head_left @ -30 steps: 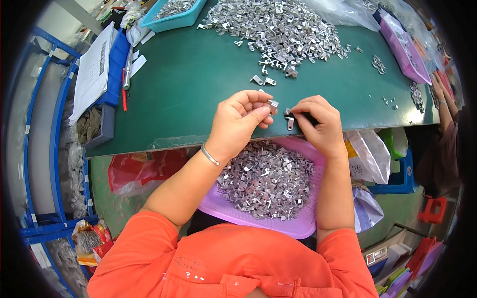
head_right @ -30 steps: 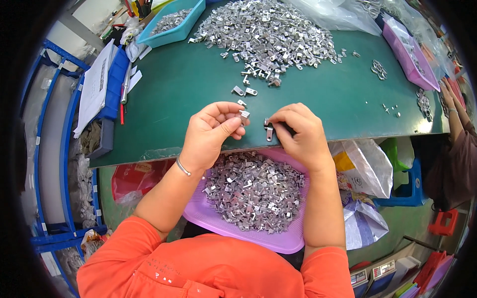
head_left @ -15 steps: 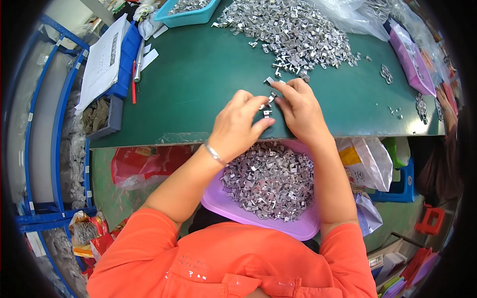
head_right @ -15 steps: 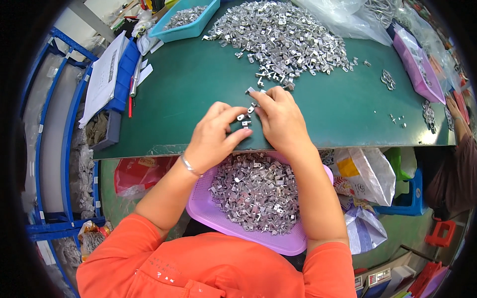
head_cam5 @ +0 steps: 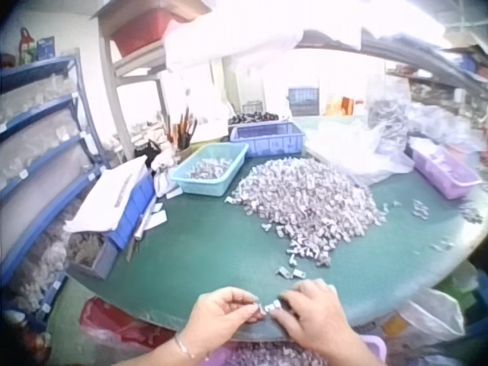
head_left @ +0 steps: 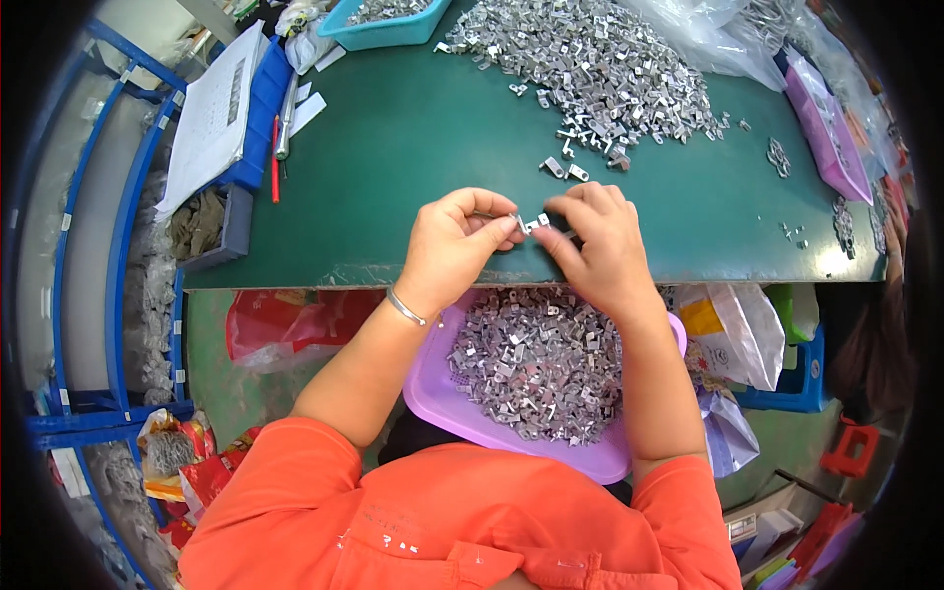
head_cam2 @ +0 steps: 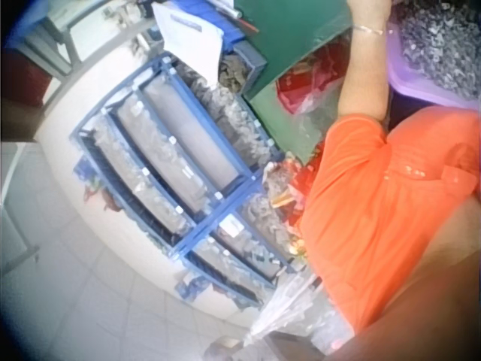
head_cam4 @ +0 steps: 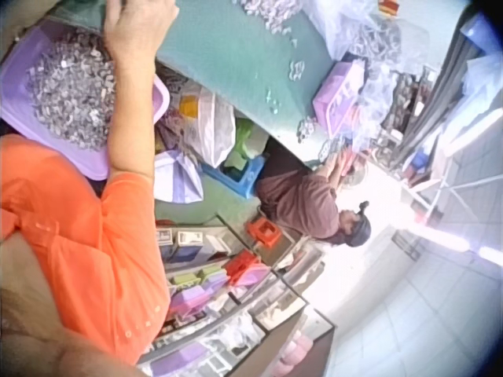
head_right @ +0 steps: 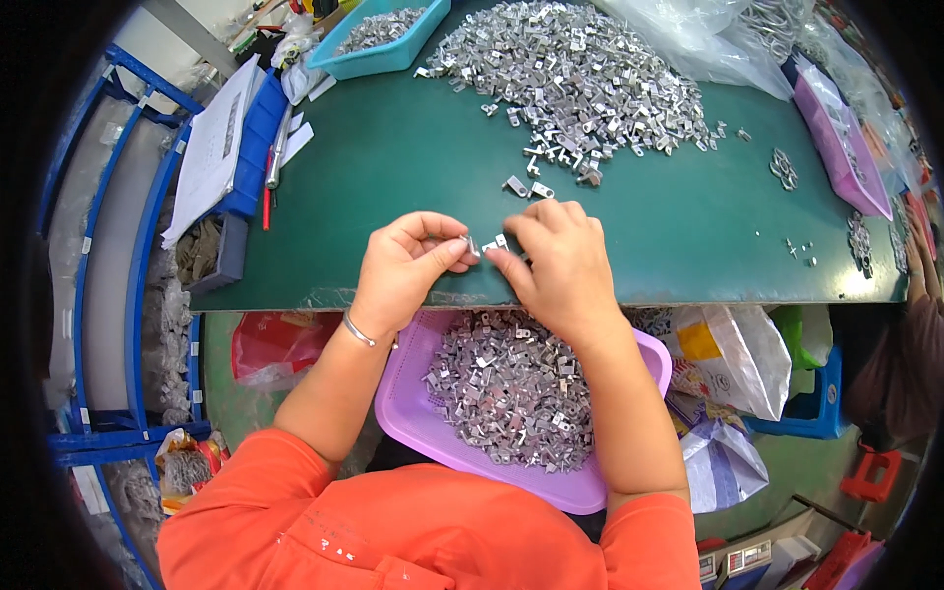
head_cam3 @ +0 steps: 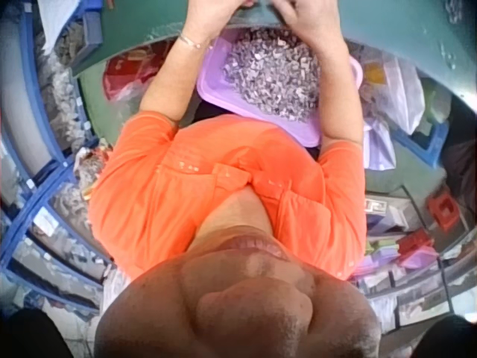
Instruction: The person sorts small silver metal parts by hand from a large pile on a green table into a purple basket. They repeatedly pick up individual pieces, inspect them, and place them into the basket. At the end, they pour the contents of the basket into a red bag and return the empty basket to the table.
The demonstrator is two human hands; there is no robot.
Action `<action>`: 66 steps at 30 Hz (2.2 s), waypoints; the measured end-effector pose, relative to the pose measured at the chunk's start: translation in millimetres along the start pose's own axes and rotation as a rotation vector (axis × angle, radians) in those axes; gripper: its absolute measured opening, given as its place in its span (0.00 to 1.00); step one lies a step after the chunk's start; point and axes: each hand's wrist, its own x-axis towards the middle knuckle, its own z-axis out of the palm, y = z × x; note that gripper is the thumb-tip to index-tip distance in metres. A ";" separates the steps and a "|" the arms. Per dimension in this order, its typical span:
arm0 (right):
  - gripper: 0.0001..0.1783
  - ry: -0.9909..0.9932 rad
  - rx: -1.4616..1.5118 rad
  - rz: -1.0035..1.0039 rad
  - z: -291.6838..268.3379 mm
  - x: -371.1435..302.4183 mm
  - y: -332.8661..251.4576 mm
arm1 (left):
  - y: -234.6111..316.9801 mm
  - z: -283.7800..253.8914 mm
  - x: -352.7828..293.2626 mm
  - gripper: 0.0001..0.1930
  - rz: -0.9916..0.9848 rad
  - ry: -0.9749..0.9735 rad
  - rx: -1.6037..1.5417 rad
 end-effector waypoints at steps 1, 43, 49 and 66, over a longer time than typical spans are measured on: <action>0.09 -0.018 -0.042 -0.030 0.0 0.1 -1.2 | -3.3 -0.3 -0.7 0.07 0.045 -0.009 -0.019; 0.15 0.153 0.280 0.194 -32.3 -12.2 45.9 | 13.2 2.8 17.1 0.18 0.419 -0.167 0.666; 0.10 0.106 0.205 0.256 -29.2 -20.2 19.9 | 10.0 13.4 -6.0 0.11 0.415 -0.096 0.788; 0.13 0.223 0.481 0.408 -27.5 -35.9 34.5 | -5.7 9.9 -6.5 0.10 0.434 -0.061 0.513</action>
